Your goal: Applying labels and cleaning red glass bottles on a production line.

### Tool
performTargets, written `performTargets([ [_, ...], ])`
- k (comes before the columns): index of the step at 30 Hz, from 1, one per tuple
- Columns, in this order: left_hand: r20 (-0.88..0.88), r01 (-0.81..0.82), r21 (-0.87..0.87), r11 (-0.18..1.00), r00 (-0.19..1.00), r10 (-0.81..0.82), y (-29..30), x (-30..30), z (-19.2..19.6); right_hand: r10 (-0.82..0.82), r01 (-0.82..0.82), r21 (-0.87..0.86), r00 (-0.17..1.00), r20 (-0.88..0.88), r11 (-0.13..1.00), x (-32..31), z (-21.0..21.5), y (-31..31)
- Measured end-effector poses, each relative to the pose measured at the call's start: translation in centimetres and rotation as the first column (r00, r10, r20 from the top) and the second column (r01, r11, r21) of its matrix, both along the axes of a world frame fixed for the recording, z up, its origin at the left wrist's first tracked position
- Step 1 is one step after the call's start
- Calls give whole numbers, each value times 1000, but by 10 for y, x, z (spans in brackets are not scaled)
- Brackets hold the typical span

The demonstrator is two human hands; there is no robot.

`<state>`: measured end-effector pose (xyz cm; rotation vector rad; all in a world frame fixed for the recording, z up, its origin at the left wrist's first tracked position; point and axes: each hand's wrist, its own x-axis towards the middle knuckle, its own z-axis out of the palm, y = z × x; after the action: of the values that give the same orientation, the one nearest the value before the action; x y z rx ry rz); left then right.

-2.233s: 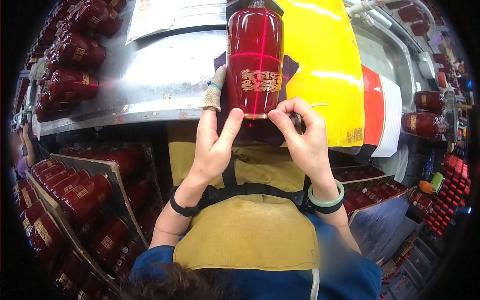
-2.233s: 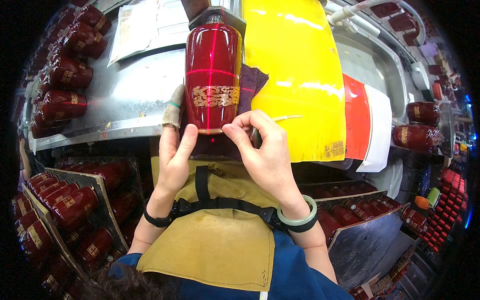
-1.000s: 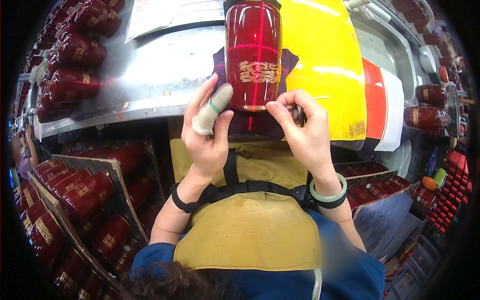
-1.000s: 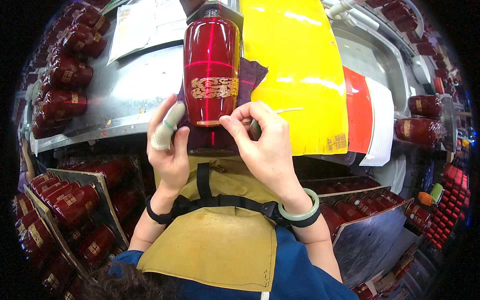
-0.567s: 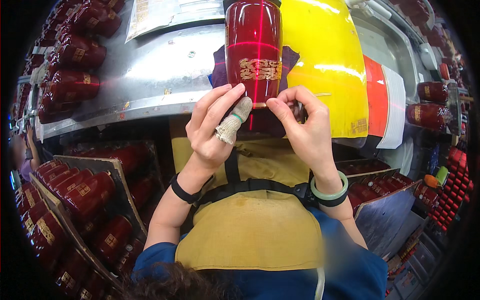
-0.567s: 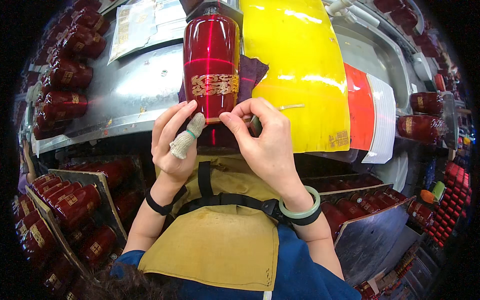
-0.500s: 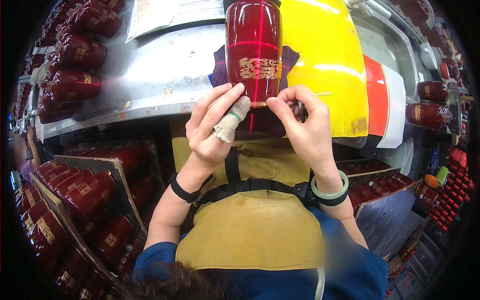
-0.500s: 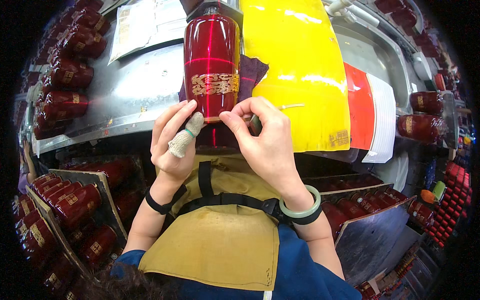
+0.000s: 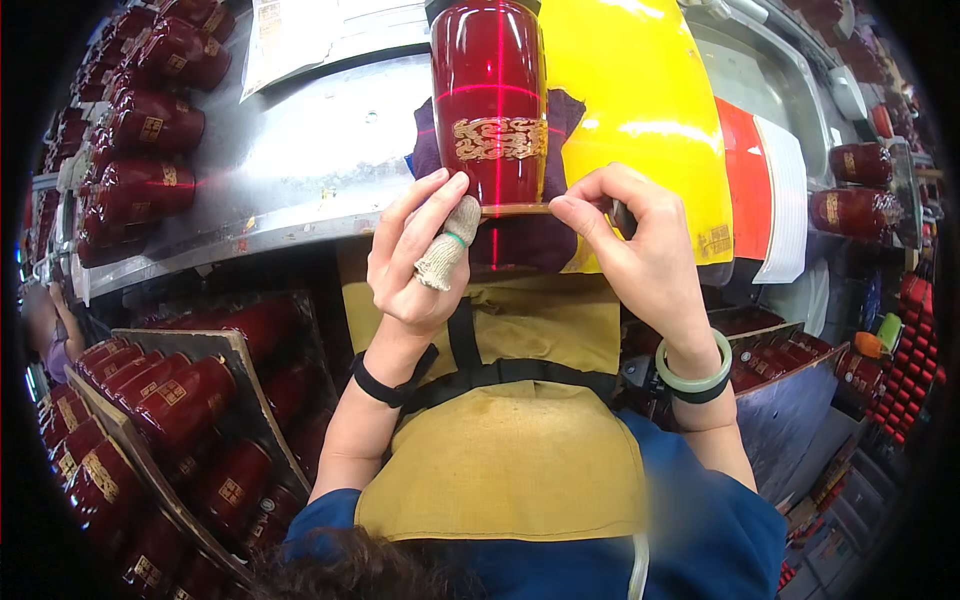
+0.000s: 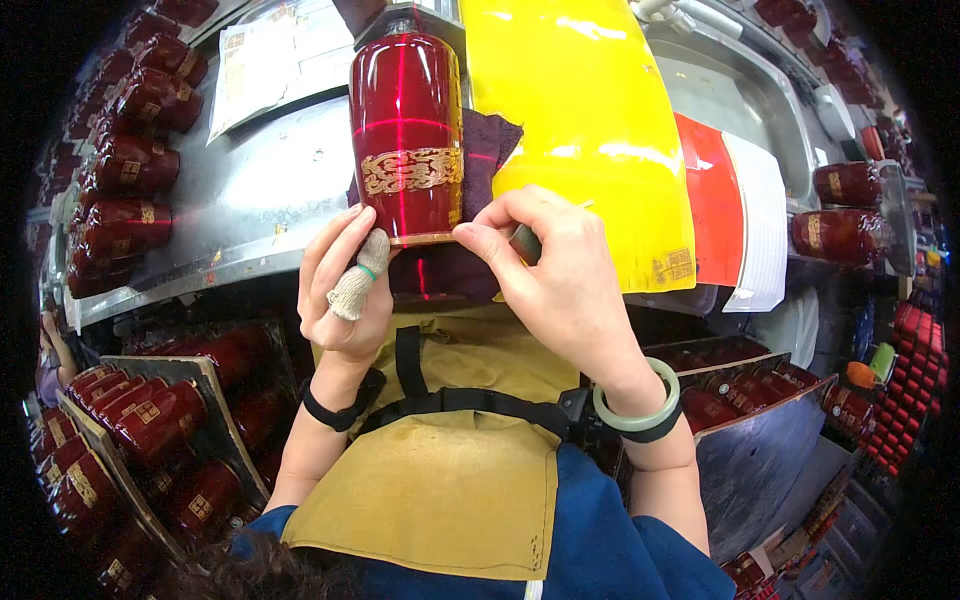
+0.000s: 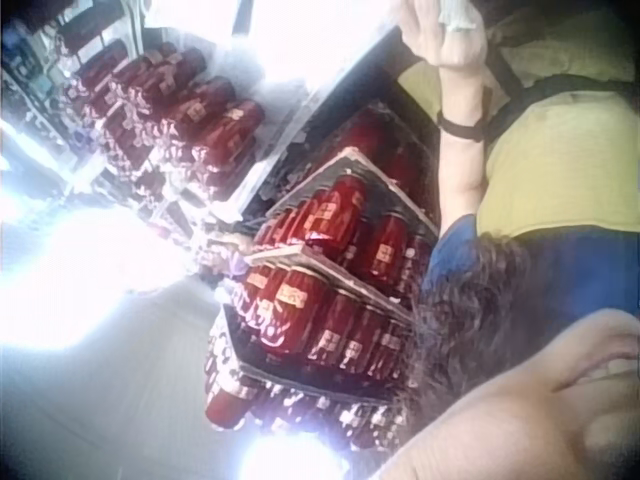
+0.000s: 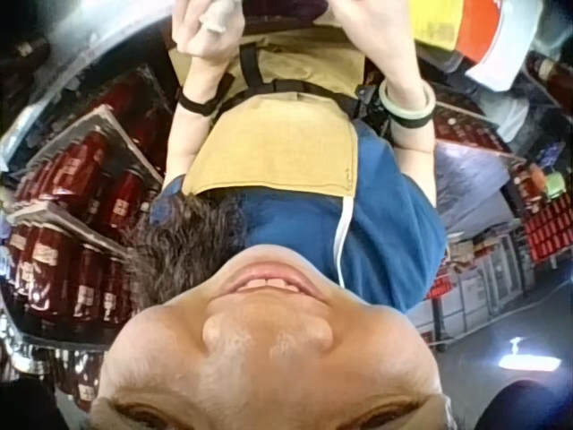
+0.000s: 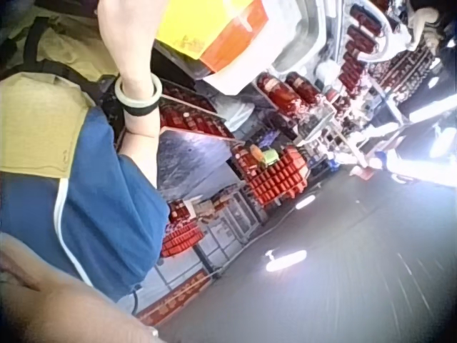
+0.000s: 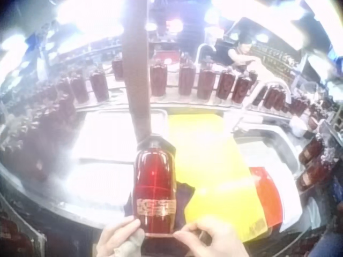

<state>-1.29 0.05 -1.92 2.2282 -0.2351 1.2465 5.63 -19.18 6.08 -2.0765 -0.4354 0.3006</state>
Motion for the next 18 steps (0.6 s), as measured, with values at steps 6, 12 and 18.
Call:
performTargets([
  [6, -24, 27, 21, 999, 999, -26, -1, -2, 5, -9, 9, 8, 1000, -7, 1000, -1, -7, 1],
  [12, -22, -46, 137, 989, 999, 49, -10, -1, 9, -20, 21, 12, 999, -36, 1000, 1, -7, 2],
  [18, -34, -1, 51, 999, 999, 3, -4, 2, 13, 4, -5, 54, 1000, 9, 999, -3, -1, 3],
])
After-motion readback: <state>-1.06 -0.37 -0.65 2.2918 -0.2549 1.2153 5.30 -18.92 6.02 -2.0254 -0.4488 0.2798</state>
